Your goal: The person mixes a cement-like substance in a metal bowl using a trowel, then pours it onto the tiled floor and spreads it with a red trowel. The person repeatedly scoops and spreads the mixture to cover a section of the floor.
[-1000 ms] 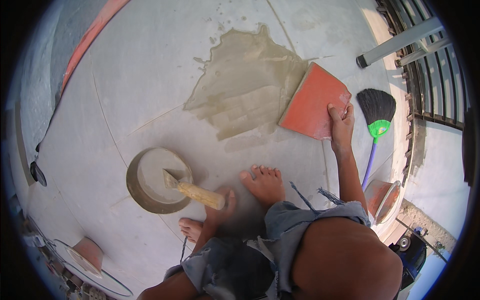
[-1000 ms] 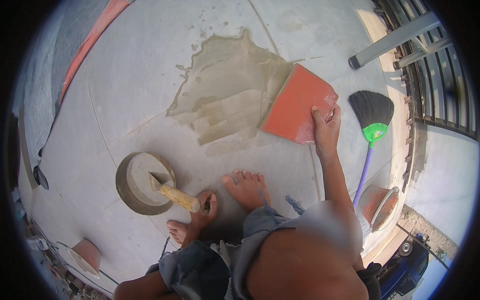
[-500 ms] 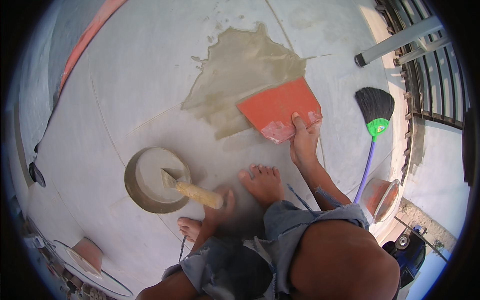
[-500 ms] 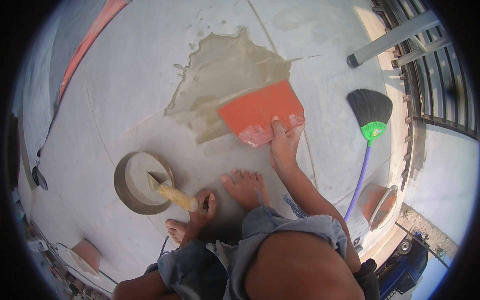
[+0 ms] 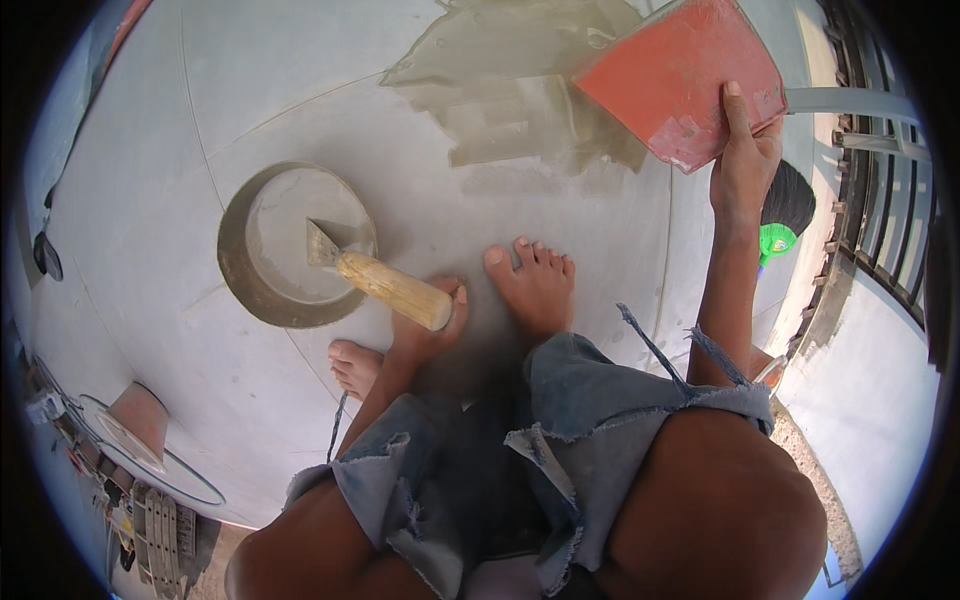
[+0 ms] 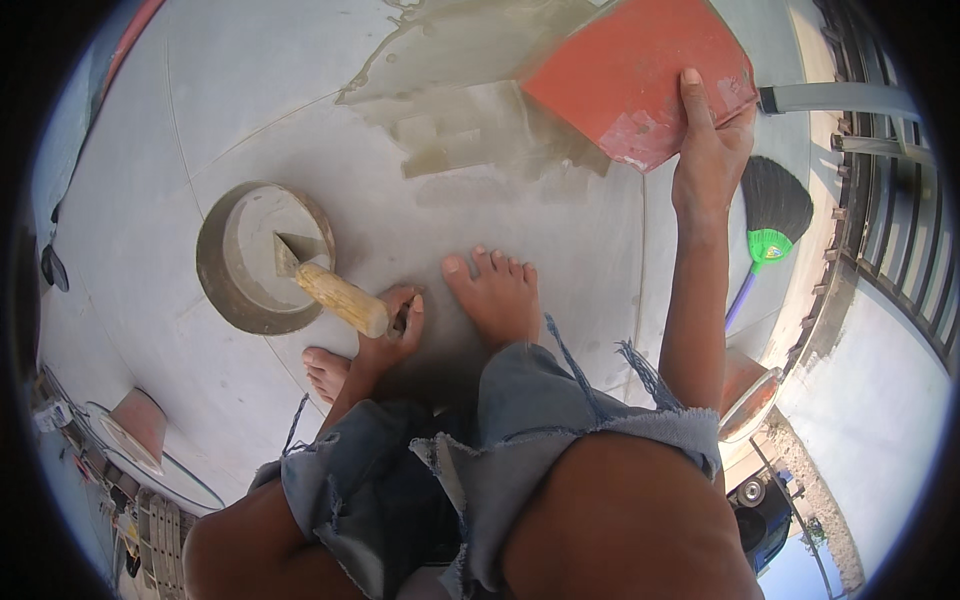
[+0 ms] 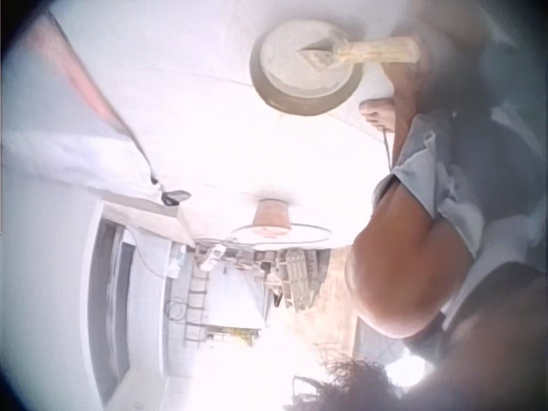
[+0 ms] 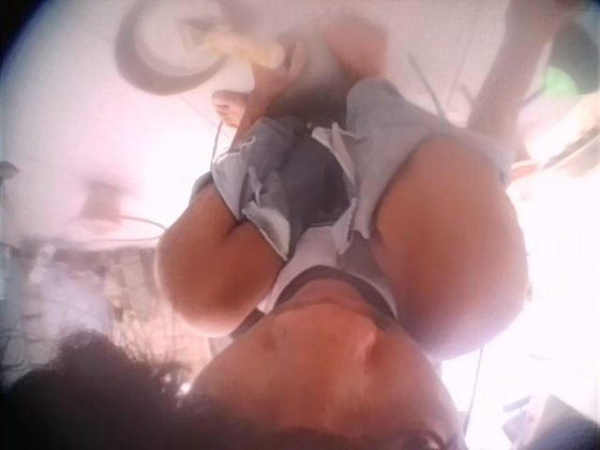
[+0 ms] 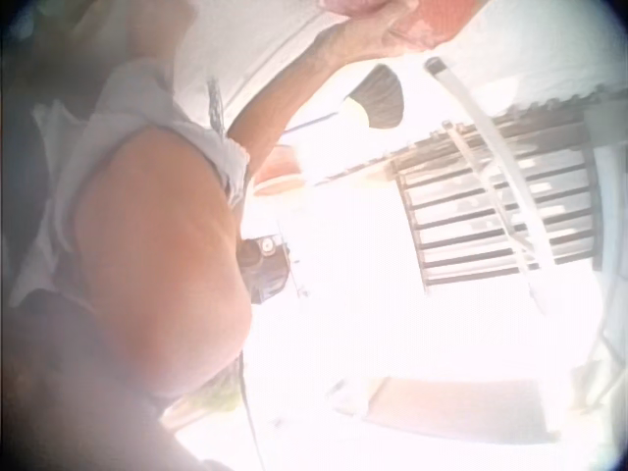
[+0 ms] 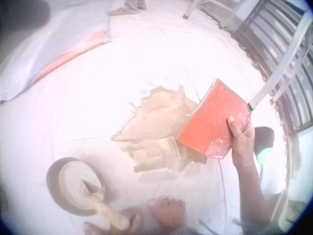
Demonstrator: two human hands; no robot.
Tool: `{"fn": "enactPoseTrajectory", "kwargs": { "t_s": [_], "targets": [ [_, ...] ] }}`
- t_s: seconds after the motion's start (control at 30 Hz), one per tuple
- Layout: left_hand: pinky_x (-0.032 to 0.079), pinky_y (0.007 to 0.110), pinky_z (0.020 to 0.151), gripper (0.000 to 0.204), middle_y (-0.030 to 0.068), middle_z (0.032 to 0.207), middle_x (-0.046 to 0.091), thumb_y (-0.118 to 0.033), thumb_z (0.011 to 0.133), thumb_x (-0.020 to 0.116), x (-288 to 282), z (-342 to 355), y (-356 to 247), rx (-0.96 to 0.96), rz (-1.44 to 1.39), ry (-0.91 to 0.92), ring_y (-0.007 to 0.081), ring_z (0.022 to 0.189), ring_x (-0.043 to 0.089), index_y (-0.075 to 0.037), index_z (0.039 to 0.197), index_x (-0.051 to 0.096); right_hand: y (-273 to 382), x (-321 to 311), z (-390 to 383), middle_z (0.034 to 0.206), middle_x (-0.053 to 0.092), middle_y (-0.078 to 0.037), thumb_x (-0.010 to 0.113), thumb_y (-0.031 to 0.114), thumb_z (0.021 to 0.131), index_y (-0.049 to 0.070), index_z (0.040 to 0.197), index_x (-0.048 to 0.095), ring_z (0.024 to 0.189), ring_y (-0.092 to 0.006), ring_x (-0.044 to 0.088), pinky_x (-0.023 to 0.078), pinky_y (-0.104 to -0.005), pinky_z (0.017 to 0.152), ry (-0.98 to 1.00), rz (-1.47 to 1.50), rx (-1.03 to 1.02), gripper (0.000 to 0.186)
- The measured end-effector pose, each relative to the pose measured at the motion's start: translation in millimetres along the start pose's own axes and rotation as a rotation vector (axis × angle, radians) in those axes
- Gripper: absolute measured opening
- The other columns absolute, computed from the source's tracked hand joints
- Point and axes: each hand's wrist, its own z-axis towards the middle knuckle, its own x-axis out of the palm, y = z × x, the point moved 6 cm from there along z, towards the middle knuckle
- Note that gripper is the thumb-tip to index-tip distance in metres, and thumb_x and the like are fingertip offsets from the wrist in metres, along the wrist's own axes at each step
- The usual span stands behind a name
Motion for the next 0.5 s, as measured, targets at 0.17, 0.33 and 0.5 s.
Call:
{"fn": "enactPoseTrajectory", "kwargs": {
  "t_s": [0.17, 0.33, 0.5],
  "targets": [
    [0.05, 0.032, 0.062, 0.015, 0.0071, 0.084, 0.069, -0.011, 0.095, 0.073, -2.7, -4.6, 2.1, 0.033, -0.016, -0.042, 0.0195, 0.068, 0.064, -0.005, 0.109, 0.071, 21.7, 1.6, 95.7, 0.115, 0.074, -0.015, 0.084, 0.025, 0.093, -0.001, 0.136, 0.059, 0.099, -0.0169, 0.074, 0.06, -0.0297, 0.085, 0.128, -0.314, -0.103, 0.056],
    [0.054, 0.044, 0.068, 0.012, 0.0075, 0.084, 0.072, -0.019, 0.089, 0.078, 0.4, 2.7, -4.5, -0.042, -0.043, -0.064, 0.0327, 0.077, 0.069, -0.01, 0.096, 0.073, 3.8, 7.0, 206.9, 0.115, 0.076, -0.017, 0.086, 0.029, 0.091, 0.002, 0.148, 0.057, 0.096, -0.0201, 0.076, 0.063, -0.0334, 0.081, 0.28, -0.43, -0.071, 0.069],
    [0.056, 0.044, 0.069, 0.017, 0.0066, 0.092, 0.074, -0.016, 0.086, 0.08, -2.2, 0.0, -2.9, -0.003, 0.008, -0.06, 0.0315, 0.08, 0.071, -0.011, 0.101, 0.074, -28.0, 57.9, 253.9, 0.124, 0.074, -0.018, 0.086, 0.032, 0.091, 0.003, 0.155, 0.052, 0.104, -0.023, 0.075, 0.062, -0.036, 0.09, 0.446, -0.438, 0.02, 0.078]
  ]
}}
